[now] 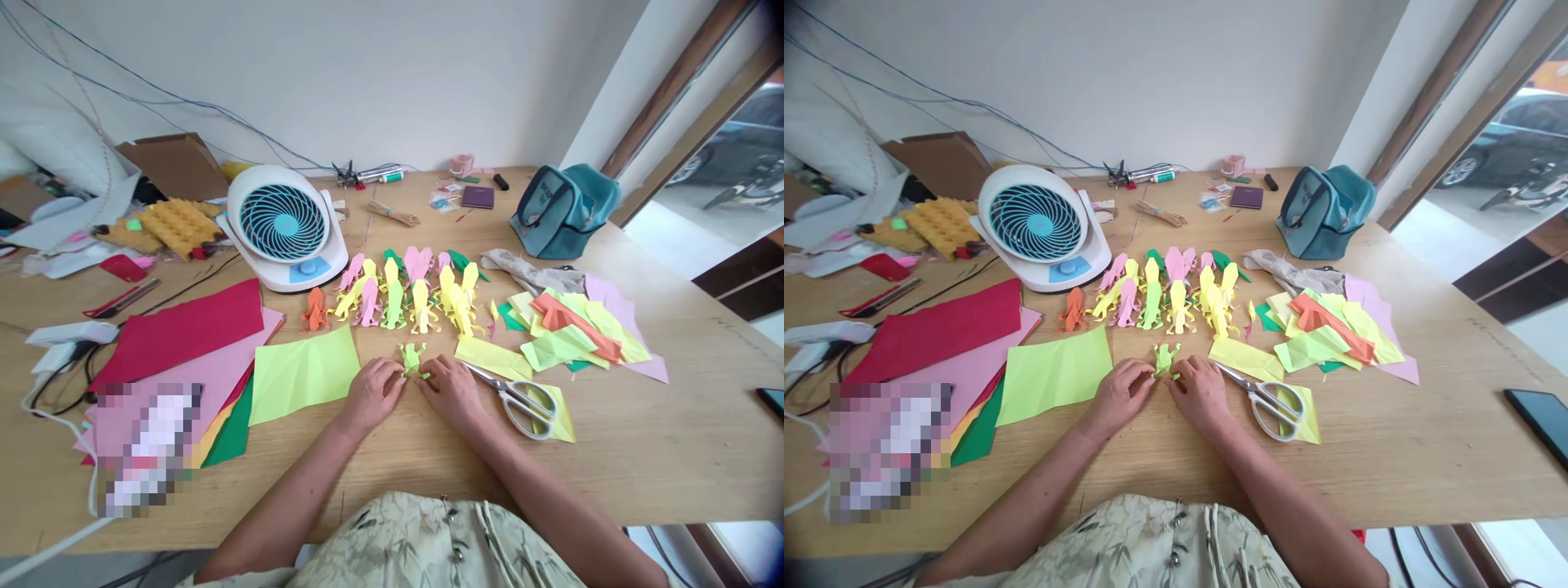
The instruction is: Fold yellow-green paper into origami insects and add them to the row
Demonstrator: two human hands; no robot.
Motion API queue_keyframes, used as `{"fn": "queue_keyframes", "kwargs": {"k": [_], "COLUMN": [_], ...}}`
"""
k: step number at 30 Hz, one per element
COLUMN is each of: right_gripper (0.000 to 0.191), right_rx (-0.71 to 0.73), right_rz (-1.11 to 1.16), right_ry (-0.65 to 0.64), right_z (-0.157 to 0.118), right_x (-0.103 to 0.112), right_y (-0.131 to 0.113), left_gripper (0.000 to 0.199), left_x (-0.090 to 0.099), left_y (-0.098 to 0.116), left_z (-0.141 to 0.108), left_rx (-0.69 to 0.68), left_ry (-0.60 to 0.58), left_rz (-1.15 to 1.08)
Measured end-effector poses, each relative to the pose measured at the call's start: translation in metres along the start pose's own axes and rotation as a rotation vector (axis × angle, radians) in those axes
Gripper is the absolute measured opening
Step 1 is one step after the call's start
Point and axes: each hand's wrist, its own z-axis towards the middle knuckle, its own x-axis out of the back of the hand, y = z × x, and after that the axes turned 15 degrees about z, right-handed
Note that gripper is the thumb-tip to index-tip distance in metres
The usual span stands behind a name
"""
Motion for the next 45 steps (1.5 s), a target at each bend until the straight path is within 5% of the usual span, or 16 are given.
{"fn": "queue_keyframes", "kwargs": {"k": [4, 8, 13, 16, 22, 27, 36, 45], "right_gripper": [0.004, 0.003, 0.006, 0.004, 0.031, 0.020, 0.016, 0.013], "right_rx": [0.003, 0.037, 0.116, 0.152, -0.050, -0.267, -0.211, -0.156], "right_rz": [0.150, 0.347, 0.399, 0.395, 0.697, 0.995, 0.935, 0.790], "right_ry": [0.052, 0.176, 0.181, 0.141, 0.050, -0.021, -0.018, 0.014], "right_z": [0.001, 0.000, -0.004, -0.006, -0.009, -0.007, -0.008, -0.009], "right_x": [0.000, 0.006, 0.011, 0.011, 0.018, 0.014, 0.015, 0.017], "right_y": [0.004, 0.001, -0.005, -0.005, 0.000, 0.006, 0.002, -0.004], "left_gripper": [0.009, 0.035, 0.050, 0.050, 0.045, 0.038, 0.039, 0.048], "left_x": [0.000, 0.005, 0.016, 0.014, 0.002, -0.002, -0.010, -0.007], "left_y": [0.004, 0.018, 0.035, 0.039, 0.032, 0.028, 0.025, 0.032], "left_z": [0.001, 0.005, 0.023, 0.033, 0.035, 0.031, 0.027, 0.027], "left_rx": [0.162, 0.450, 0.719, 0.804, 0.837, 0.823, 0.691, 0.738], "left_ry": [-0.003, 0.003, -0.292, -0.298, -0.141, -0.137, -0.184, -0.204], "left_rz": [-0.201, -0.602, -1.165, -1.185, -1.144, -1.108, -0.995, -1.064]}}
